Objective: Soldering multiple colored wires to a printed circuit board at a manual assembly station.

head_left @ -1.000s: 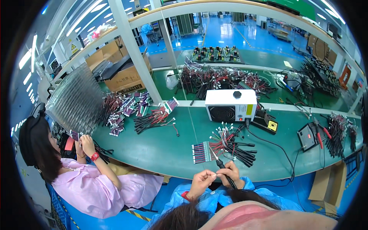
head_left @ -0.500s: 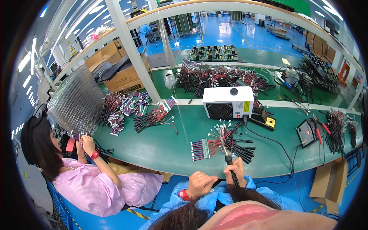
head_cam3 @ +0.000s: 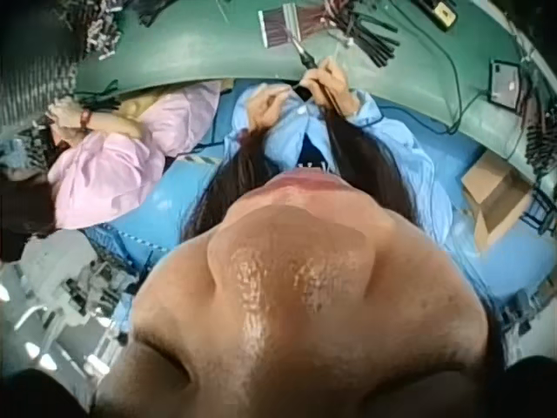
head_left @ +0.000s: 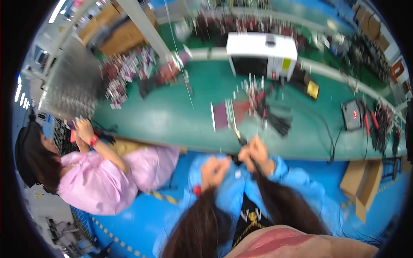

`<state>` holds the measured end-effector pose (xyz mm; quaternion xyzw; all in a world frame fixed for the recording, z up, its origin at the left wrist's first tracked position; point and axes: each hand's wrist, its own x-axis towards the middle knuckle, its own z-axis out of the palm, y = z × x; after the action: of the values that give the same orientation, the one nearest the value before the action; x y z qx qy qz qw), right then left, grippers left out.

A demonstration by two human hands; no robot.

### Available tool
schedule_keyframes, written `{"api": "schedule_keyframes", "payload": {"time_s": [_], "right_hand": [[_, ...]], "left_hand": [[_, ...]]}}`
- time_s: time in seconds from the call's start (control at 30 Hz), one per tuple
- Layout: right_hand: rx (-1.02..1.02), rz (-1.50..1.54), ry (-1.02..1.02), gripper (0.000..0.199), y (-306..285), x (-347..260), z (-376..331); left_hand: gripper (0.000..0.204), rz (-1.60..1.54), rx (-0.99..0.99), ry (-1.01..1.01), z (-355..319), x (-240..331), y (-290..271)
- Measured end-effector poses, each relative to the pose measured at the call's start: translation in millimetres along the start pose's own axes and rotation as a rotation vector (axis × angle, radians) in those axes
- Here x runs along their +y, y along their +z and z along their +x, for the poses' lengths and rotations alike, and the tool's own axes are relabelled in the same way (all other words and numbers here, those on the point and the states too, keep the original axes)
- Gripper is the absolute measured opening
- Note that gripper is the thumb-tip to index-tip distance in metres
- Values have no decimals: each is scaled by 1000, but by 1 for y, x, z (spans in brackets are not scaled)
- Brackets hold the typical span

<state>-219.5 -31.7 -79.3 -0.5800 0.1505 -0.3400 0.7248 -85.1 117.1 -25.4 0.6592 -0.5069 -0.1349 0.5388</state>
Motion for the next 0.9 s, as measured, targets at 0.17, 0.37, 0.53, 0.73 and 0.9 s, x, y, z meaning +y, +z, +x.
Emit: {"api": "schedule_keyframes", "payload": {"time_s": [0.17,0.37,0.53,0.73,0.9], "right_hand": [[-42,-758,-574,6,3,-55,33],[73,-595,-516,10,11,-41,27],[201,-472,-303,14,5,-54,23],[334,-452,-240,17,3,-57,30],[410,-324,-74,18,8,-54,33]], "left_hand": [[19,-192,21,-67,38,7,0],[21,72,0,-23,47,5,-11],[11,342,119,134,85,-21,-16],[8,253,67,306,131,-57,-4],[7,146,-128,335,145,-81,2]]}}
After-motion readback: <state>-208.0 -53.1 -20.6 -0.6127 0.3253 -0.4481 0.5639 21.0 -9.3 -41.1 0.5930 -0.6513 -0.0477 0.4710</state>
